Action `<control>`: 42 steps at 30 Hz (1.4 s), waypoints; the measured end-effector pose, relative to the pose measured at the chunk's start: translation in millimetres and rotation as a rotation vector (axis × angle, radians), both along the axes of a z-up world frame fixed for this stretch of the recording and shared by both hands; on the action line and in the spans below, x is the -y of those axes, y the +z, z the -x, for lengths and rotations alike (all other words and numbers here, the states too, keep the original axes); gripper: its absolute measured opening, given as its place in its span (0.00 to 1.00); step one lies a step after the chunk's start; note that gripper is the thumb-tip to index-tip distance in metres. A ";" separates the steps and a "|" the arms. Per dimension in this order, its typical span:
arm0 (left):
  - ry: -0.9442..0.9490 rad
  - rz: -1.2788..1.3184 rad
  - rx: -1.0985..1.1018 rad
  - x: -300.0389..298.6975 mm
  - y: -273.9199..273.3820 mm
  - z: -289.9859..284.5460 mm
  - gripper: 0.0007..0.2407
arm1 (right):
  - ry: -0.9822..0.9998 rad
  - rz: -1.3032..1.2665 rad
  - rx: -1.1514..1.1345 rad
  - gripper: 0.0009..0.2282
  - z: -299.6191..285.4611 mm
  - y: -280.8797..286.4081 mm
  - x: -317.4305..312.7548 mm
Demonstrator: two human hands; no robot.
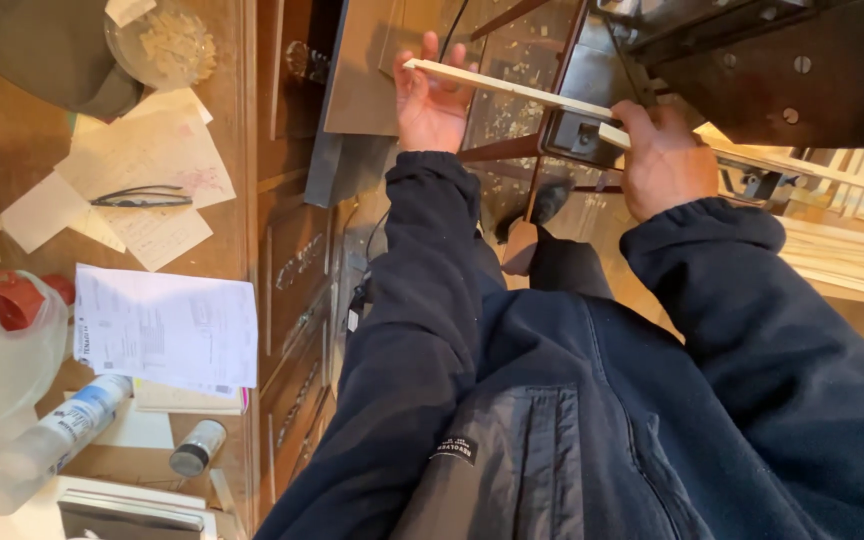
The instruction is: Cutting wooden molding strips using a manual miter trimmer for picture framing.
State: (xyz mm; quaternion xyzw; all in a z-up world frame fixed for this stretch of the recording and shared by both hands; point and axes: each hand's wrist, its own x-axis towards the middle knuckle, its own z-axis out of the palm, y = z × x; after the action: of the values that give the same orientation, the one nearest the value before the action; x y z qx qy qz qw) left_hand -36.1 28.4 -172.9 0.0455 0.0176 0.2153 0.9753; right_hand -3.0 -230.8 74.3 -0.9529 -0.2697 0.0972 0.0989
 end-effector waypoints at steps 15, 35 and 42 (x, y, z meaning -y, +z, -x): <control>0.011 0.046 -0.027 1.6 -5.0 0.8 0.10 | 0.036 -0.103 -0.038 0.19 -5.4 -3.4 -6.7; -0.003 0.042 -0.042 -5.1 -30.2 -2.1 0.11 | -0.001 -0.110 -0.093 0.16 -6.6 -1.2 -11.2; 0.006 0.041 -0.033 -5.3 -36.4 -5.7 0.11 | 0.017 -0.100 -0.073 0.17 -8.5 -6.6 -7.8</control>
State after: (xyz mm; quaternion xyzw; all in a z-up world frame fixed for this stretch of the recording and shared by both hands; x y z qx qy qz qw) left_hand -30.4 33.7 -209.3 0.0291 0.0383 0.2168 0.9750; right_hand 5.5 -223.0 67.7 -0.9403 -0.2785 0.1189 0.1552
